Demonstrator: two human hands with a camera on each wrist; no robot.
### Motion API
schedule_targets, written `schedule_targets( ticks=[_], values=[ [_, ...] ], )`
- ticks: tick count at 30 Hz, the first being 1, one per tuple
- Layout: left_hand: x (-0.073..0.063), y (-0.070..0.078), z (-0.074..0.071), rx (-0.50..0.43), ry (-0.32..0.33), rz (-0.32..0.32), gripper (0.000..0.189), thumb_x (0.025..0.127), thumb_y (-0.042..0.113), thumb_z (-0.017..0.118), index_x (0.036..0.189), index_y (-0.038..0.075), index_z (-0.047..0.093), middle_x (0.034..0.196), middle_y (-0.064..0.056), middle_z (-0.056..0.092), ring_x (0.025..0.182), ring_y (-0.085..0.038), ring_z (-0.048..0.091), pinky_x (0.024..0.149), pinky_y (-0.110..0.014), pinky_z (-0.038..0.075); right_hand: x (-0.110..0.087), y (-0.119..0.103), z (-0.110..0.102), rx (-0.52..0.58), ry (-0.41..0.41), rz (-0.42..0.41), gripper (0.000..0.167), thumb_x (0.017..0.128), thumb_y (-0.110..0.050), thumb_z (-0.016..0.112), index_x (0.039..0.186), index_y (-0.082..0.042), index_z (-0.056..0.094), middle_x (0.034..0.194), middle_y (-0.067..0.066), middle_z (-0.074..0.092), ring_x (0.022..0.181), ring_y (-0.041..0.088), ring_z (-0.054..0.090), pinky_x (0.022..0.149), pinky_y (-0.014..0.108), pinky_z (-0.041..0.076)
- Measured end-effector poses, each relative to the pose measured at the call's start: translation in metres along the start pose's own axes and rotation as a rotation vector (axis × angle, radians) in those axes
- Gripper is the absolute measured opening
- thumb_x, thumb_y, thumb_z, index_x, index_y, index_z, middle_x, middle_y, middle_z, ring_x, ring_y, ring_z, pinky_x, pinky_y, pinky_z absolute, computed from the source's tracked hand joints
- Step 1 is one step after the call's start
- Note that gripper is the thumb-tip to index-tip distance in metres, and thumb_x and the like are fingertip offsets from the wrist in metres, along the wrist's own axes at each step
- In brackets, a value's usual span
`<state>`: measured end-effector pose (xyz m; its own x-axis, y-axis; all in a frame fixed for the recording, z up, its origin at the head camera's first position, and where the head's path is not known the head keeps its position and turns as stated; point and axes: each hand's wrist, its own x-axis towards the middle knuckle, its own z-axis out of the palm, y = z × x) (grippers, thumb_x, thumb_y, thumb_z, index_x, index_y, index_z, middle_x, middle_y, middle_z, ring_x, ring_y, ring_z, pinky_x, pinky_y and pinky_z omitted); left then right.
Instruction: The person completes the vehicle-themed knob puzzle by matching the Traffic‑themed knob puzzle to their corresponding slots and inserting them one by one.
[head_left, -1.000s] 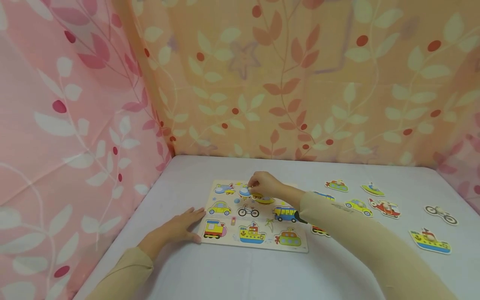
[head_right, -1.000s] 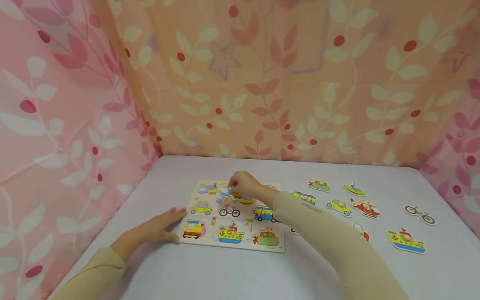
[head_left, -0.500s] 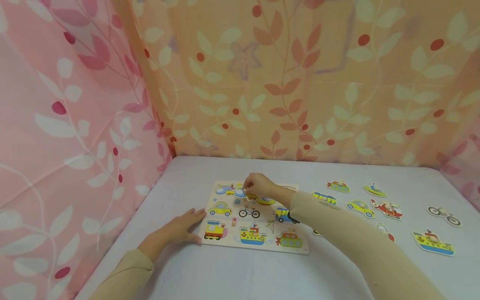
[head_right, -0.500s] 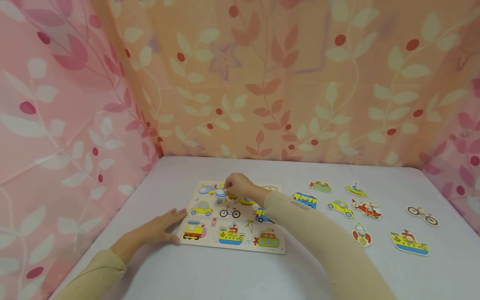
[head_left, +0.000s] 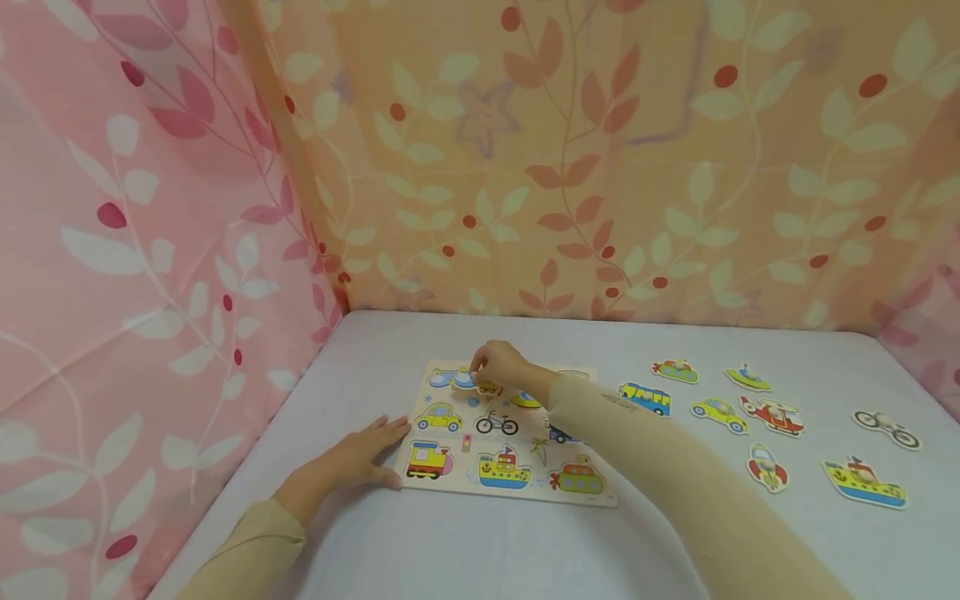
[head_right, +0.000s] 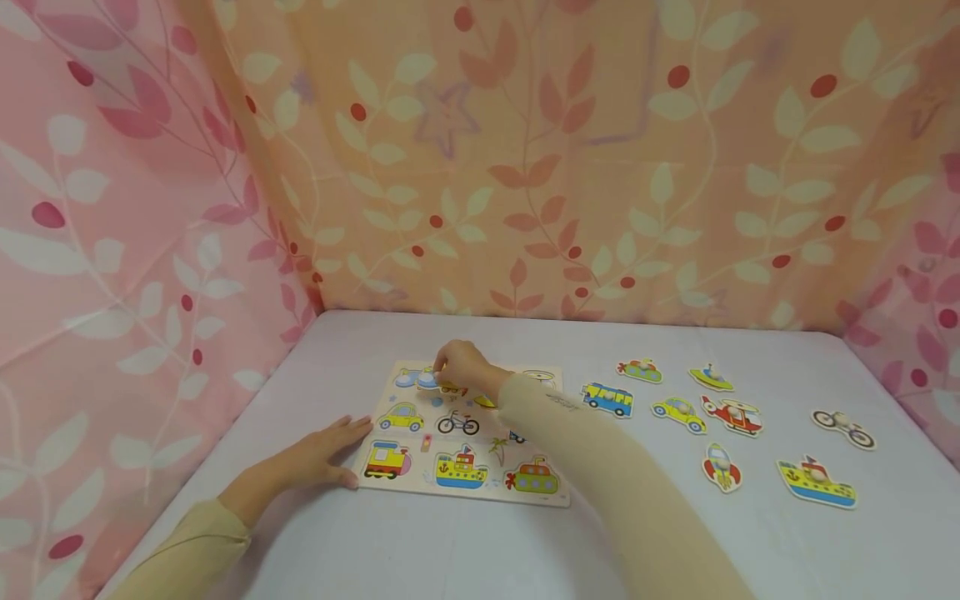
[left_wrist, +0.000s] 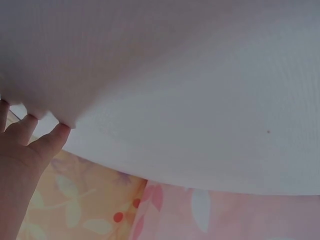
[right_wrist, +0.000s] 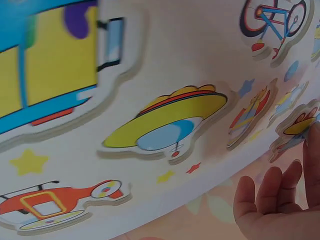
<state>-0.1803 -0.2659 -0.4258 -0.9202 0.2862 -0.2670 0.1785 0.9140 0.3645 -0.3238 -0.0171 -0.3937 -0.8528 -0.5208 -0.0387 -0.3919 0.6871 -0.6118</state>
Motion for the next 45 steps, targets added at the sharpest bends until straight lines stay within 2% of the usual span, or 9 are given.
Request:
schedule_targets(
  ticks=[7,14,16,20,23,26,32,39,45],
  values=[
    [-0.003,-0.001,-0.002,-0.014,-0.004,0.012,0.092,0.074,0.04,0.082,0.15,0.01,0.039,0.156,-0.008,0.032,0.145,-0.04,0.015,0.11,-0.066,0.017,0.012,-0.011,0.01,-0.027,-0.025,0.008,0.008,0.087,-0.009,0.073,0.092,-0.005,0.075,0.086,0.002,0.059,0.082,0.015,0.051,0.07,0.025,0.044],
    [0.002,-0.003,0.001,-0.008,0.0,0.017,0.091,0.075,0.041,0.08,0.15,0.012,0.038,0.157,-0.007,0.031,0.145,-0.039,0.014,0.111,-0.064,0.016,0.019,-0.012,0.013,-0.042,-0.016,0.017,0.007,0.087,-0.01,0.073,0.092,-0.005,0.075,0.087,0.002,0.06,0.081,0.015,0.051,0.071,0.026,0.044],
    [0.002,-0.004,0.002,-0.008,-0.002,0.021,0.091,0.076,0.041,0.08,0.15,0.012,0.038,0.157,-0.007,0.031,0.145,-0.039,0.014,0.111,-0.065,0.016,0.021,-0.013,0.015,-0.049,-0.009,0.009,0.007,0.087,-0.01,0.073,0.091,-0.005,0.075,0.089,0.002,0.061,0.083,0.016,0.052,0.074,0.027,0.045],
    [0.002,-0.005,0.003,-0.015,-0.004,0.01,0.09,0.076,0.04,0.081,0.15,0.013,0.038,0.157,-0.006,0.031,0.146,-0.039,0.014,0.11,-0.065,0.017,0.027,-0.014,0.019,-0.076,-0.003,-0.012,0.007,0.086,-0.011,0.074,0.09,-0.005,0.076,0.099,0.005,0.065,0.094,0.02,0.056,0.09,0.032,0.046],
    [0.001,-0.004,0.003,-0.02,-0.007,-0.001,0.09,0.076,0.041,0.081,0.15,0.014,0.038,0.157,-0.004,0.031,0.146,-0.038,0.014,0.111,-0.064,0.017,0.031,-0.016,0.023,-0.097,-0.012,0.003,0.008,0.087,-0.013,0.073,0.091,-0.007,0.076,0.107,0.007,0.065,0.103,0.022,0.057,0.097,0.035,0.044],
    [0.001,-0.003,0.003,-0.015,-0.006,0.004,0.09,0.076,0.041,0.08,0.15,0.013,0.039,0.157,-0.006,0.032,0.146,-0.039,0.015,0.11,-0.065,0.018,0.035,-0.016,0.025,-0.107,-0.018,0.035,0.008,0.088,-0.014,0.073,0.092,-0.007,0.075,0.108,0.006,0.064,0.101,0.022,0.057,0.094,0.034,0.046],
    [0.003,0.0,0.002,-0.018,-0.003,-0.007,0.09,0.075,0.039,0.081,0.15,0.014,0.039,0.156,-0.005,0.033,0.146,-0.037,0.014,0.111,-0.064,0.017,0.042,-0.017,0.025,-0.088,-0.003,0.101,0.01,0.087,-0.013,0.074,0.095,-0.007,0.074,0.098,0.004,0.067,0.09,0.018,0.056,0.082,0.03,0.05],
    [0.002,0.001,0.002,-0.027,-0.018,-0.033,0.09,0.075,0.038,0.081,0.15,0.015,0.039,0.157,-0.003,0.031,0.147,-0.035,0.013,0.111,-0.063,0.016,0.05,-0.017,0.03,-0.081,0.004,0.11,0.011,0.087,-0.013,0.074,0.096,-0.008,0.074,0.099,0.003,0.068,0.093,0.018,0.058,0.086,0.03,0.05],
    [0.004,-0.002,0.002,-0.014,-0.016,-0.023,0.091,0.075,0.04,0.081,0.151,0.015,0.038,0.157,-0.004,0.03,0.147,-0.035,0.013,0.112,-0.063,0.015,0.052,-0.027,0.034,-0.154,-0.018,0.105,0.01,0.087,-0.015,0.074,0.096,-0.01,0.075,0.098,0.003,0.068,0.091,0.018,0.058,0.085,0.034,0.05]
  ],
)
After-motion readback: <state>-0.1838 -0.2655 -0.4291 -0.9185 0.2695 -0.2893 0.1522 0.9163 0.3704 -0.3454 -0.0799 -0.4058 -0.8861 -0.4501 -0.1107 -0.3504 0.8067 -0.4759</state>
